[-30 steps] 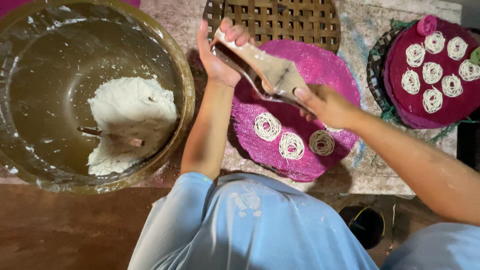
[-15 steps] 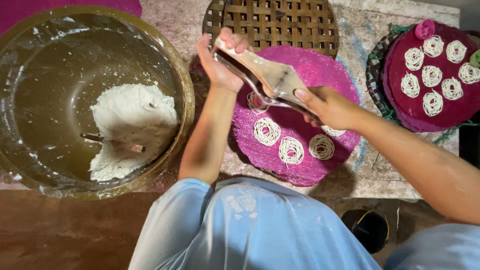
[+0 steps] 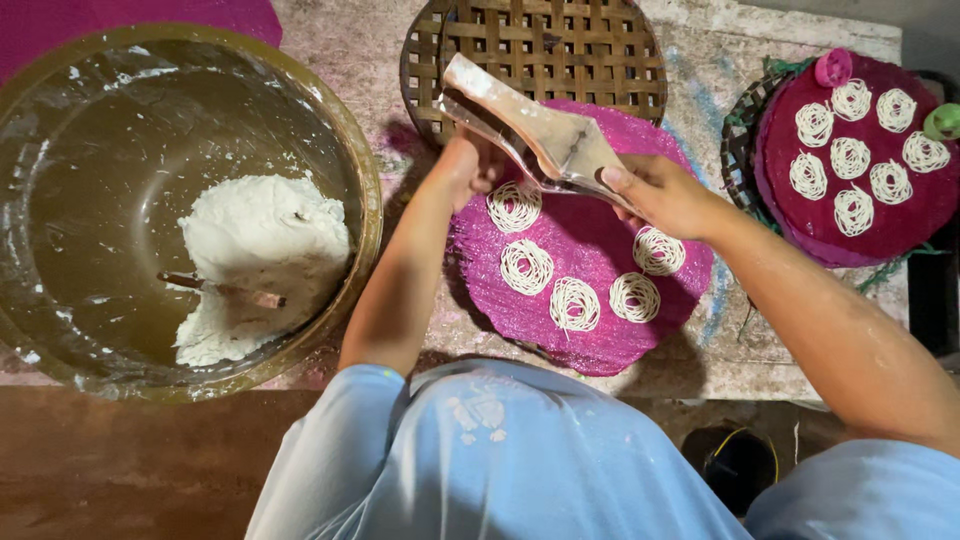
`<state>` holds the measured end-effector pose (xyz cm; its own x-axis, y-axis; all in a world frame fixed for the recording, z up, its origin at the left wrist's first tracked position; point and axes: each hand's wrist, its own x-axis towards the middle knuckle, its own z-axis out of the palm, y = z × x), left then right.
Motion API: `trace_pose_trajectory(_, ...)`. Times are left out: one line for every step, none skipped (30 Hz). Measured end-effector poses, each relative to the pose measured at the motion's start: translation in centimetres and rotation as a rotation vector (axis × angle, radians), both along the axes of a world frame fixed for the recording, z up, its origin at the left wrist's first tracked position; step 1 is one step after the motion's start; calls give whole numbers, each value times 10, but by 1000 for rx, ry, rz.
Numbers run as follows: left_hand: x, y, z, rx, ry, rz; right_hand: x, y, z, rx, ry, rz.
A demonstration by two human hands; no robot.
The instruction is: The person scoops white dough from a large basin into a handheld wooden noodle press, then squeezes the press over round pink trays to extrude noodle strands into circular nests, refilling the press from the basin and stacking filled trays.
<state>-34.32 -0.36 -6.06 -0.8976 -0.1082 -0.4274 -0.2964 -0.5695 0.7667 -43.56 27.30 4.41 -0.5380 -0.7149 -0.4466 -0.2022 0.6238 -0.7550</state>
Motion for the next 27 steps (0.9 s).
trace_pose_trajectory(4, 3, -9, -1, 27, -71, -1, 1, -2, 3, 14, -12)
trace_pose_trajectory(6, 4, -18, -3, 55, -142, -1, 2, -5, 4, 27, -24)
trace_pose_trajectory(6, 4, -24, 3, 12, -118, -2, 1, -8, 5, 42, -36)
trace_pose_trajectory(7, 5, -30, 0, 8, -96, -2, 1, -11, -11, 68, -22)
trace_pose_trajectory(12, 5, -33, -37, 27, -86, -2, 0, -14, -29, 96, -8)
trace_pose_trajectory(17, 6, -35, -104, 61, -76, -3, -1, -17, -46, 127, 6)
trace_pose_trajectory(25, 8, -39, -280, 143, -47, -4, -1, -19, -63, 130, -5)
trace_pose_trajectory(35, 12, -40, -529, 232, -9, -5, 0, -21, -79, 130, -16)
trace_pose_trajectory(47, 15, -40, -769, 292, 27, -7, 2, -23, -96, 133, -27)
trace_pose_trajectory(59, 20, -37, -954, 285, 40, -9, 4, -23, -130, 87, -39)
trace_pose_trajectory(70, 22, -34, -1113, 262, 55, -11, 8, -24, -161, 37, -52)
trace_pose_trajectory(78, 24, -28, -1210, 193, 43, -14, 12, -24, -192, -11, -66)
trace_pose_trajectory(83, 25, -21, -1270, 105, 18, -15, 16, -24, -191, -32, -63)
trace_pose_trajectory(84, 23, -13, -1324, -34, -53, -16, 20, -24, -189, -52, -59)
trace_pose_trajectory(77, 22, -4, -1013, 98, 54, -17, 23, -24, -187, -73, -57)
trace_pose_trajectory(65, 18, 5, -697, 223, 155, -17, 25, -24, -149, -109, -11)
trace_pose_trajectory(51, 14, 15, -377, 340, 251, -18, 26, -23, -112, -143, 34)
trace_pose_trajectory(34, 9, 25, 89, 478, 266, -20, 25, -21, -75, -176, 77)
trace_pose_trajectory(14, 6, 33, 563, 594, 267, -22, 24, -18, -41, -274, 83)
trace_pose_trajectory(-4, 6, 40, 656, 678, 234, -25, 21, -15, -8, -372, 89)
trace_pose_trajectory(-21, 6, 45, 750, 763, 202, -30, 17, -10, 27, -468, 94)
trace_pose_trajectory(-36, 3, 50, 843, 851, 168, -35, 13, -4, 55, -328, 48)
trace_pose_trajectory(-50, 0, 53, 855, 857, 182, -41, 7, 1, 81, -184, 2)
trace_pose_trajectory(-61, -3, 55, 869, 861, 197, -46, 2, 7, 112, -44, -46)
trace_pose_trajectory(-70, -7, 55, 884, 861, 214, -48, -5, 9, 82, 21, -39)
trace_pose_trajectory(-78, -12, 54, 865, 889, 203, -49, -13, 9, 51, 88, -32)
trace_pose_trajectory(-83, -19, 52, 846, 917, 191, -48, -20, 8, 18, 155, -25)
